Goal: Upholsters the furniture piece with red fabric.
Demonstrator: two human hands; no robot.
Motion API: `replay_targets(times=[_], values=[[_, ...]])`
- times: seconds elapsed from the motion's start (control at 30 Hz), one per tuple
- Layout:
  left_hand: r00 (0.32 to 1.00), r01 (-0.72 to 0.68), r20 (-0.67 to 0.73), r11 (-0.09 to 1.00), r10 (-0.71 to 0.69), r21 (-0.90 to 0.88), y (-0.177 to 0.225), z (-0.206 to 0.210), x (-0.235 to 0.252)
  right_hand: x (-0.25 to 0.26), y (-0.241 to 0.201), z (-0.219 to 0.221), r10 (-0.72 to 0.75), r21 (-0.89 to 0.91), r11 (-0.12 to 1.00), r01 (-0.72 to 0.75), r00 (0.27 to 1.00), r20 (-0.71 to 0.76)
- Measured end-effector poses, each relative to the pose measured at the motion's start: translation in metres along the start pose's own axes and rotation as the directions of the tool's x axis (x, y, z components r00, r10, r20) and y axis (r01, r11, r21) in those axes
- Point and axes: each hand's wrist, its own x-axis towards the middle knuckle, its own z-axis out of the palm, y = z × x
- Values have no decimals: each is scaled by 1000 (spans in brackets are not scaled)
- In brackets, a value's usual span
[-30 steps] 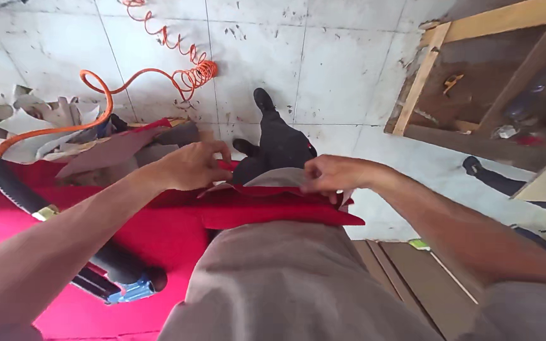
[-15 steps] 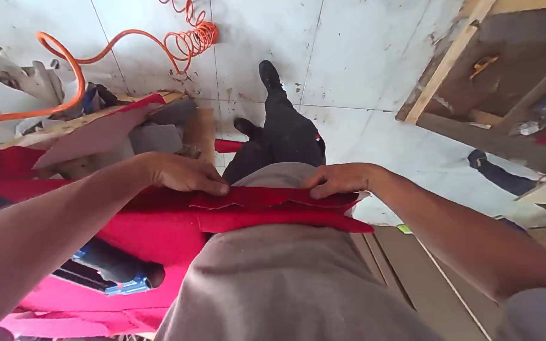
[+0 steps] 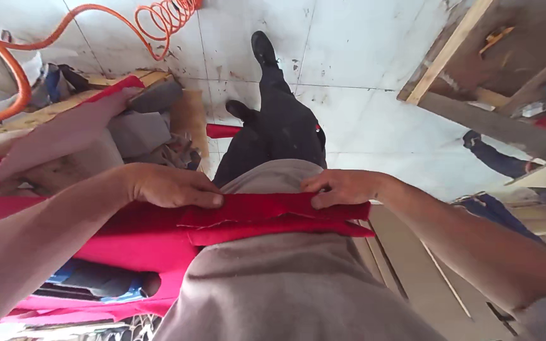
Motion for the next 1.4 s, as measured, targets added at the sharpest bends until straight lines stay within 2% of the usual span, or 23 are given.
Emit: replay_targets(times=[0.23, 0.33, 0.43, 0.53, 0.73, 0.87, 0.97, 1.07, 1.17, 1.23, 1.3, 1.4], values=[[999, 11, -38, 997, -8, 80, -2, -7, 5, 9, 6, 2, -121, -8, 993, 121, 983, -139], [999, 27, -44, 1000, -27, 15, -3, -5, 5, -5, -3, 8, -132, -113, 987, 118, 983, -127], [998, 55, -9, 996, -56, -65, 0, 0, 2, -13, -13, 15, -56, -187, 982, 34, 992, -114], [999, 29, -38, 999, -29, -20, -1, 1, 3, -4, -8, 16, -87, -113, 991, 67, 980, -179], [996, -2, -92, 999, 7, 49, -5, -6, 10, 14, 7, 8, -159, 4, 986, 164, 963, -218], [994, -28, -106, 1000, 29, 9, -13, -9, 19, 22, 5, 1, -33, 126, 990, 57, 983, -181], [994, 27, -104, 999, -30, -31, -16, -12, 21, 20, 1, -5, 78, 249, 968, -42, 988, -136], [995, 70, -69, 997, -72, -37, -16, -16, 23, 22, 1, -10, 37, 197, 980, -24, 997, -62], [1000, -8, -17, 997, 7, -73, -22, -20, 26, 27, 2, -16, 6, 209, 978, -1, 1000, -24], [998, -56, 23, 989, 59, -136, -31, -21, 30, 31, 5, -20, 44, 218, 975, -42, 999, -3], [997, -38, 62, 976, 52, -215, -39, -22, 29, 38, 9, -23, 123, 197, 973, -118, 992, -13], [1000, -15, 11, 973, 18, -229, -32, -22, 26, 45, 11, -27, 171, 104, 981, -164, 983, -65]])
